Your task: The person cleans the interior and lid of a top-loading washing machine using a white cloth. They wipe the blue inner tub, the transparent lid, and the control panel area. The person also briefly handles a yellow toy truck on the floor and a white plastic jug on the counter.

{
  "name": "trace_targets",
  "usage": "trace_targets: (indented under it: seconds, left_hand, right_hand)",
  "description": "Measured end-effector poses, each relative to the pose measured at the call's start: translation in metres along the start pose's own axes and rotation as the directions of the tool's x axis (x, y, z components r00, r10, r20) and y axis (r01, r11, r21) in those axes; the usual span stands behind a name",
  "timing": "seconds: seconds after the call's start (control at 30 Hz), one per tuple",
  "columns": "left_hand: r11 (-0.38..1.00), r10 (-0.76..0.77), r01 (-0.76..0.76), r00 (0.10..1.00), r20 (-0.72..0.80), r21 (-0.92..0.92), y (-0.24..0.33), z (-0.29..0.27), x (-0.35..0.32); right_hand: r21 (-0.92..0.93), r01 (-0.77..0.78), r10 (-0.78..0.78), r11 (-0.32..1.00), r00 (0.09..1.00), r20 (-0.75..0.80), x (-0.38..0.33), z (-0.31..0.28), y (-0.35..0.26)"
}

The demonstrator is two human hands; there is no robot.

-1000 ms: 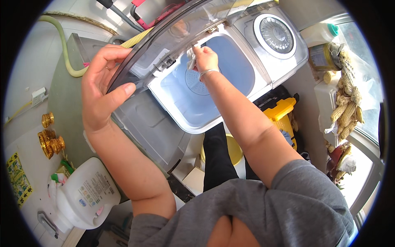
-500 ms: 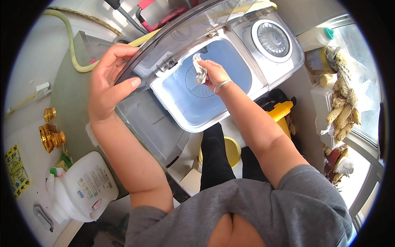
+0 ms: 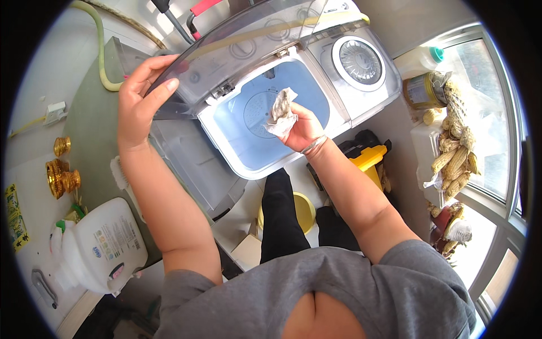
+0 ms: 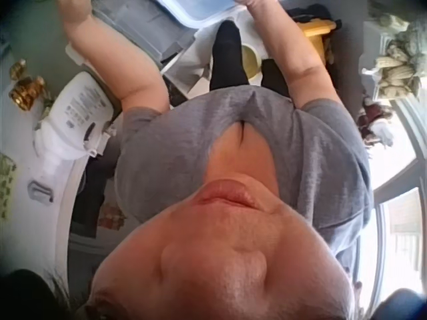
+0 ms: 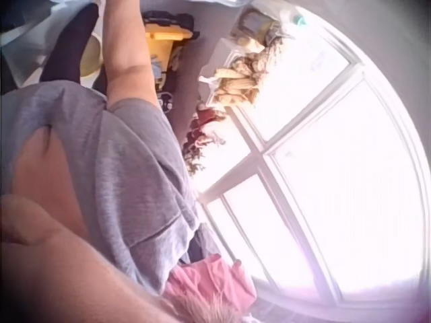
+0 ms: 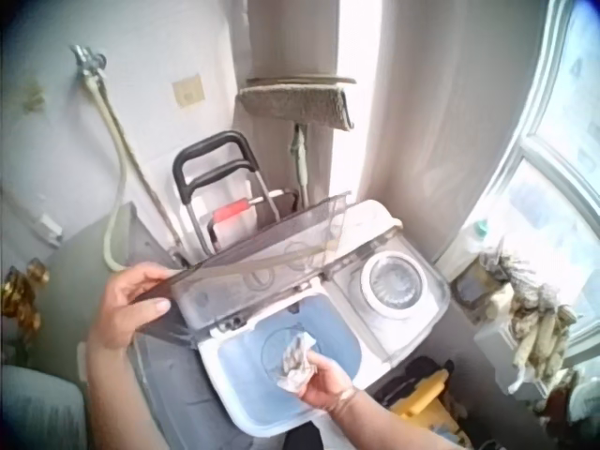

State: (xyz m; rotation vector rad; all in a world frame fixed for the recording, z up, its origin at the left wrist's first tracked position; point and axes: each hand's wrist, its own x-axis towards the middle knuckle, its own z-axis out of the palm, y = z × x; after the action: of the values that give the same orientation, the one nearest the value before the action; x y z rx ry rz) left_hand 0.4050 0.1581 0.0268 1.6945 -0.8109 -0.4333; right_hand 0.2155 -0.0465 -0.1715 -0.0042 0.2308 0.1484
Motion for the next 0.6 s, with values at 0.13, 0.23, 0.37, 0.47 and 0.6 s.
trace_targets:
  seconds: [0.13, 0.23, 0.37, 0.47, 0.6]
  left_hand:
    - [0.998, -0.052, 0.056, 0.985, -0.163, 0.021, -0.009, 0.0, 0.003]
    - [0.958, -0.18, 0.221, 0.959, -0.217, 0.183, 0.003, -0.003, 0.006]
    - [0.764, -0.031, 0.274, 0.92, -0.392, 0.584, 0.046, 0.002, -0.005]
    - [0.876, 0.093, 0.158, 0.872, -0.481, 0.456, 0.096, 0.044, -0.021]
    - [0.919, 0.313, -0.26, 0.938, -0.148, 0.297, 0.155, 0.173, -0.081]
  right_hand:
    - [-0.055, -0.001, 0.001, 0.998, 1.0, -0.008, -0.037, 0.026, -0.007]
    - [-0.151, 0.024, -0.027, 0.988, 1.0, -0.014, -0.067, 0.048, -0.013]
    - [-0.337, 0.09, -0.092, 0.937, 0.996, 0.011, -0.106, 0.091, -0.01]
    - [-0.408, 0.149, -0.183, 0.901, 0.982, -0.046, -0.133, 0.112, -0.009]
    - [-0.44, 0.205, -0.252, 0.874, 0.966, -0.052, -0.172, 0.128, -0.008]
